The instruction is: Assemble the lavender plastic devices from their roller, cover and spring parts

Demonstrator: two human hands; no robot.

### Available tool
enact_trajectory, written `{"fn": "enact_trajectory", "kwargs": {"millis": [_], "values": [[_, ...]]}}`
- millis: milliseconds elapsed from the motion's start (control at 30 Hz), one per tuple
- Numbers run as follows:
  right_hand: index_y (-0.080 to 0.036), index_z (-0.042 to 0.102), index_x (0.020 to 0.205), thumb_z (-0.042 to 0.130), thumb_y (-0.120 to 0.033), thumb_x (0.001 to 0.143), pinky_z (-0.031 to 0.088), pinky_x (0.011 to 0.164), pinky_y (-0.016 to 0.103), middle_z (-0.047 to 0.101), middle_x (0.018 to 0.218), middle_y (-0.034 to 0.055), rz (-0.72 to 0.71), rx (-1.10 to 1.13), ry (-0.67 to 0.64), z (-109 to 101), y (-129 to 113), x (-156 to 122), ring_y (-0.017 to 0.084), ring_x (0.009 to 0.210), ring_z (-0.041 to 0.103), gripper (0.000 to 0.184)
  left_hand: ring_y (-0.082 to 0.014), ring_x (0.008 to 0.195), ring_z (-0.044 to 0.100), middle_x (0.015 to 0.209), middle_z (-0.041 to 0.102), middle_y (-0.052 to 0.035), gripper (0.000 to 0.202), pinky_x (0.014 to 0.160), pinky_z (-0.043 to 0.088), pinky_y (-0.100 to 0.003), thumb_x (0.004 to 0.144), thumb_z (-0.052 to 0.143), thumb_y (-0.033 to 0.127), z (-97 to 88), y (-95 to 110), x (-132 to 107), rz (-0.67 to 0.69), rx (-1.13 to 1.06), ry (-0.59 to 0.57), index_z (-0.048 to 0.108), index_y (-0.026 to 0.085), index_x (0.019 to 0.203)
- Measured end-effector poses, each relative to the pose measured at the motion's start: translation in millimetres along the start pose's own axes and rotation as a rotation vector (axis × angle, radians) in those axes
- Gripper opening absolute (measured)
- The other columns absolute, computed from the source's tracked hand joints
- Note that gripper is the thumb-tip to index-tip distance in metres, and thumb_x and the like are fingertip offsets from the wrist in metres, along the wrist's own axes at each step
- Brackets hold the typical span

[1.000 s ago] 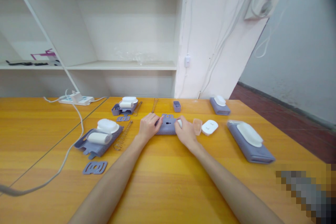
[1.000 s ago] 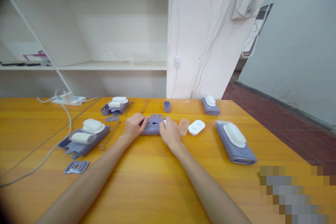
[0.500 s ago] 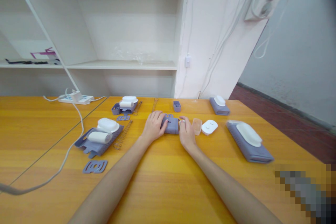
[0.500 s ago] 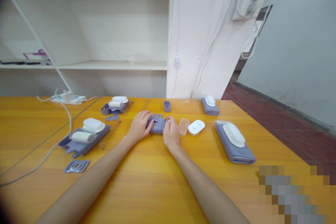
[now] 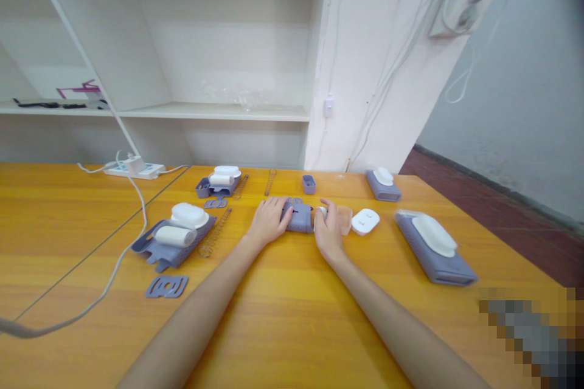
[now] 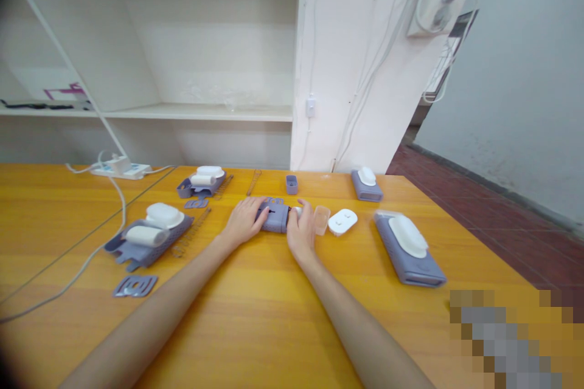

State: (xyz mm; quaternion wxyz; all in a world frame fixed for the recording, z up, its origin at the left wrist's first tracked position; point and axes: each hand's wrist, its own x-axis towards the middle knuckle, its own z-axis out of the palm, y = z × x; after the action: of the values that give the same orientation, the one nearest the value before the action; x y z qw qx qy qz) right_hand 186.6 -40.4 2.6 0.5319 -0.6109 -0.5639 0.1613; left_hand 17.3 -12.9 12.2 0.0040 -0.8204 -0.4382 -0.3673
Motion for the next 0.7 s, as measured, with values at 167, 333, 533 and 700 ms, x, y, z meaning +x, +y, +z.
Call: {"fn": "enact_trajectory", "kwargs": {"millis": [167, 333, 533, 700], "values": [[-0.016, 0.047, 0.109, 0.036, -0.034, 0.085, 0.036, 0.092, 0.038, 0.055, 0.109, 0.0113, -0.03, 0.058, 0.071, 3.5, 3.9, 1.9, 0.021, 0.104, 0.049, 0.032, -0.0217, 0.102, 0.051, 0.107, 0.059, -0.0088, 0.035, 0.088, 0.039, -0.035, 0.09, 0.034, 0.038, -2.5, 2.5, 0.1, 0.005, 0.129, -0.058, 0.051, 0.018, 0.113], [-0.017, 0.049, 0.108, 0.041, -0.032, 0.082, 0.034, 0.096, 0.039, 0.054, 0.109, 0.0105, -0.06, 0.065, 0.095, 4.5, 6.3, 2.8, 0.022, 0.105, 0.047, 0.031, -0.0205, 0.101, 0.051, 0.106, 0.058, -0.008, 0.034, 0.087, 0.04, -0.034, 0.091, 0.033, 0.038, -2.6, 6.6, -2.4, -0.009, 0.199, -0.05, 0.05, 0.018, 0.113], [-0.014, 0.05, 0.112, 0.039, -0.028, 0.081, 0.033, 0.097, 0.039, 0.053, 0.112, 0.0124, -0.038, 0.068, 0.084, 3.7, 5.9, 3.4, 0.022, 0.107, 0.046, 0.036, -0.0202, 0.1, 0.051, 0.105, 0.058, -0.0083, 0.035, 0.087, 0.04, -0.034, 0.091, 0.032, 0.04, -3.8, 8.9, -4.9, -0.021, 0.215, -0.038, 0.051, 0.018, 0.111], [-0.015, 0.051, 0.115, 0.041, -0.028, 0.08, 0.031, 0.1, 0.039, 0.052, 0.117, 0.0122, -0.027, 0.075, 0.08, 3.5, 8.1, 5.4, 0.022, 0.111, 0.046, 0.039, -0.0224, 0.102, 0.05, 0.108, 0.057, -0.0087, 0.05, 0.087, 0.039, -0.036, 0.084, 0.04, 0.056, -7.1, 9.1, -5.2, -0.007, 0.179, -0.06, 0.049, 0.019, 0.116]]}}
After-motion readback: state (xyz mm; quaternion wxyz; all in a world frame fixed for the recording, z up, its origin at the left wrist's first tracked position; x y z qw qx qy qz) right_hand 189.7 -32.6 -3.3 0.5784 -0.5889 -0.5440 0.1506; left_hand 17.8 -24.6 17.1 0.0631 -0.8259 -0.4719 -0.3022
